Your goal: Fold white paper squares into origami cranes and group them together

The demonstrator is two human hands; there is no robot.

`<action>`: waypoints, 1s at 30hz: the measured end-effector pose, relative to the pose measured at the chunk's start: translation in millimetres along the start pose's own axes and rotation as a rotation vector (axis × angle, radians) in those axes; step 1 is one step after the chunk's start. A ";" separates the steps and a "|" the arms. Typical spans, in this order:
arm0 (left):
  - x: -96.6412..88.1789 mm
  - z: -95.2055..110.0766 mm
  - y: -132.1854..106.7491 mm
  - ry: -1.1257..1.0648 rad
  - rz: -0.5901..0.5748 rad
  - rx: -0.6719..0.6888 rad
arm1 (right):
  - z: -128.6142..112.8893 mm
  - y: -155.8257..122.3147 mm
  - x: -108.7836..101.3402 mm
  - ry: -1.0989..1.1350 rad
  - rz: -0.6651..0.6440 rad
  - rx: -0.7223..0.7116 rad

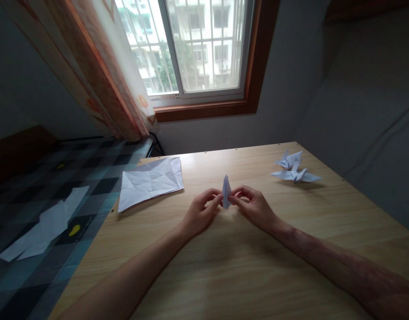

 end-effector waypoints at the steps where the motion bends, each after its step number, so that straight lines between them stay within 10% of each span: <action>1: 0.1 -0.1 -0.1 -0.007 -0.008 -0.006 | -0.8 0.4 -0.1 -0.001 -0.006 -0.002; 20: -3.8 9.3 -2.6 0.163 0.140 0.237 | -11.0 -0.6 0.4 -0.153 -0.048 -0.168; 30: -2.0 4.1 -1.6 0.040 0.046 0.106 | 0.4 0.0 2.2 0.066 0.001 -0.118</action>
Point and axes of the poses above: each hand's wrist, its own y-axis towards the middle knuckle, its own x-axis out of the palm, z = x × y, the point moved 3 cm from there along y, towards the middle knuckle, and after that the axes turned 13 degrees about -x, right-handed, at the moved point
